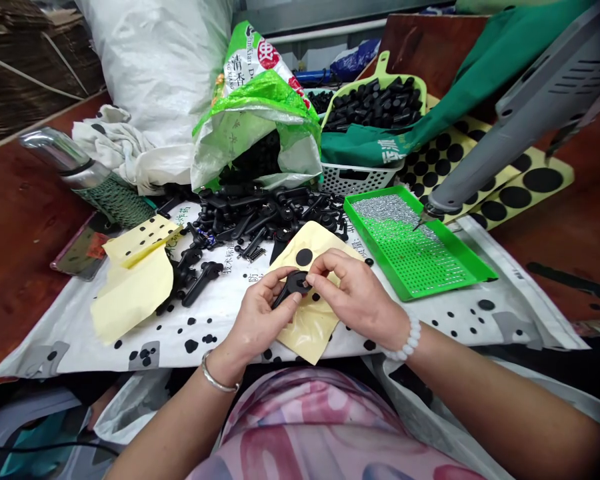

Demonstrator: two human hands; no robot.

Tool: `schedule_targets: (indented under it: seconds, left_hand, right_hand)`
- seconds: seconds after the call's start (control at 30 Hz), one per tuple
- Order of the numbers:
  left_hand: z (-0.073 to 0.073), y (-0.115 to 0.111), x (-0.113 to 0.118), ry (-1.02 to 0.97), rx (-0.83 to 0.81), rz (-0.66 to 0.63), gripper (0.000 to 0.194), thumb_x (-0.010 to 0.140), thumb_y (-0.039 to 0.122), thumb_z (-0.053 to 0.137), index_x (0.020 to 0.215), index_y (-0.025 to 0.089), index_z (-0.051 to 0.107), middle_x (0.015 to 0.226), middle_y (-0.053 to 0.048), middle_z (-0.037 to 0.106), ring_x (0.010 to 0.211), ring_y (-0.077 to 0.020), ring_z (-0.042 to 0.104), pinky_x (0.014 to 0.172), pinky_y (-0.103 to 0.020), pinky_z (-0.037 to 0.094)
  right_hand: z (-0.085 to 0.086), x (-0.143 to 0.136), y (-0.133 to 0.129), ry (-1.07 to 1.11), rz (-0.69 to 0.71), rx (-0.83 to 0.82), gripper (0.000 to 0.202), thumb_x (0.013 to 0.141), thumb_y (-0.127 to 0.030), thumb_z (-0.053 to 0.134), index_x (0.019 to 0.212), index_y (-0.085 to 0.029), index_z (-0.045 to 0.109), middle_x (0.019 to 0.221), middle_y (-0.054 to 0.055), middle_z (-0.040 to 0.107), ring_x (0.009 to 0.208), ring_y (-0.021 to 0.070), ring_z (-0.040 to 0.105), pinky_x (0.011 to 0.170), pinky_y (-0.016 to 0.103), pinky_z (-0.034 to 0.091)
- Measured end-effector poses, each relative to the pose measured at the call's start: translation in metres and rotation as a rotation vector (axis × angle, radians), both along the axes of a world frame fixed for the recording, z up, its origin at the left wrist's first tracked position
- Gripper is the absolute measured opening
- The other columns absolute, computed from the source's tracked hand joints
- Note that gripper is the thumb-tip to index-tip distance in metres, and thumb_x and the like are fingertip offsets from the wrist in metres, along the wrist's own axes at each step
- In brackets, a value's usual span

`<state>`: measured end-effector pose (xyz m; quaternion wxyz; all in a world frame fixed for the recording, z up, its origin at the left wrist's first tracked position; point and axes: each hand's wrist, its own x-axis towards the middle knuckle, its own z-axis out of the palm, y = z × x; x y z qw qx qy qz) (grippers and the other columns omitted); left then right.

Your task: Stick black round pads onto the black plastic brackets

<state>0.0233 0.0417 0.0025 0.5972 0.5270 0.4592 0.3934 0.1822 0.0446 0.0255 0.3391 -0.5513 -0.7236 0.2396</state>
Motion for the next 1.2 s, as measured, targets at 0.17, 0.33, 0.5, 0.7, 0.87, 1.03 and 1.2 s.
schedule_targets:
  seconds: [0.17, 0.33, 0.5, 0.7, 0.87, 1.03, 1.2]
  left_hand:
    - [-0.006, 0.003, -0.003, 0.074, 0.126, -0.037, 0.043, 0.073, 0.013, 0.060, 0.115, 0.013, 0.052, 0.111, -0.010, 0.063, 0.099, -0.0195, 0.060, 0.087, -0.030, 0.045]
    - [-0.003, 0.005, -0.006, 0.033, 0.066, -0.036, 0.045, 0.072, 0.016, 0.062, 0.116, 0.013, 0.052, 0.108, -0.010, 0.065, 0.100, -0.0216, 0.060, 0.086, -0.031, 0.047]
    - [0.006, 0.001, -0.005, 0.080, 0.069, -0.075, 0.042, 0.072, 0.012, 0.057, 0.114, 0.014, 0.055, 0.103, -0.008, 0.067, 0.102, -0.0224, 0.059, 0.088, -0.033, 0.047]
    - [0.006, -0.001, -0.006, 0.114, 0.104, -0.090, 0.043, 0.071, 0.008, 0.053, 0.114, 0.015, 0.056, 0.101, -0.006, 0.068, 0.100, -0.0218, 0.060, 0.089, -0.034, 0.047]
    - [0.005, -0.002, -0.005, 0.132, 0.108, -0.119, 0.043, 0.072, 0.009, 0.053, 0.115, 0.015, 0.054, 0.107, -0.007, 0.066, 0.102, -0.0215, 0.060, 0.090, -0.034, 0.046]
    - [0.007, -0.003, -0.004, 0.146, 0.092, -0.118, 0.043, 0.071, 0.009, 0.053, 0.114, 0.013, 0.054, 0.110, -0.008, 0.065, 0.104, -0.0209, 0.059, 0.090, -0.031, 0.046]
    - [0.006, -0.002, -0.004, 0.142, 0.088, -0.121, 0.044, 0.071, 0.009, 0.054, 0.115, 0.013, 0.054, 0.109, -0.008, 0.065, 0.104, -0.0211, 0.059, 0.090, -0.032, 0.046]
  right_hand:
    - [0.008, -0.007, -0.027, -0.176, 0.021, 0.441, 0.012, 0.081, -0.012, 0.045, 0.075, -0.015, 0.056, 0.081, 0.009, 0.062, 0.081, 0.0210, 0.055, 0.080, 0.040, 0.038]
    - [0.022, 0.002, -0.029, 0.039, 0.044, 0.221, 0.009, 0.081, -0.015, 0.049, 0.075, -0.017, 0.056, 0.083, 0.006, 0.061, 0.084, 0.0184, 0.056, 0.080, 0.035, 0.041]
    - [0.021, 0.015, -0.006, 0.261, 0.071, -0.203, 0.009, 0.077, -0.022, 0.054, 0.070, -0.017, 0.057, 0.076, 0.002, 0.062, 0.075, 0.0162, 0.058, 0.072, 0.029, 0.044]
    - [0.018, 0.012, -0.002, 0.286, 0.067, -0.249, 0.009, 0.075, -0.023, 0.056, 0.070, -0.017, 0.059, 0.075, 0.002, 0.062, 0.075, 0.0159, 0.057, 0.071, 0.028, 0.043]
    - [0.016, 0.012, -0.002, 0.257, 0.077, -0.232, 0.009, 0.075, -0.023, 0.055, 0.070, -0.017, 0.059, 0.075, 0.002, 0.061, 0.075, 0.0163, 0.057, 0.071, 0.029, 0.043]
    - [0.014, 0.014, -0.001, 0.221, 0.086, -0.202, 0.008, 0.075, -0.022, 0.055, 0.070, -0.017, 0.059, 0.077, 0.003, 0.061, 0.076, 0.0166, 0.057, 0.071, 0.030, 0.043]
    - [0.013, 0.015, 0.000, 0.207, 0.088, -0.199, 0.008, 0.075, -0.021, 0.055, 0.070, -0.017, 0.059, 0.077, 0.003, 0.061, 0.077, 0.0166, 0.056, 0.072, 0.030, 0.042]
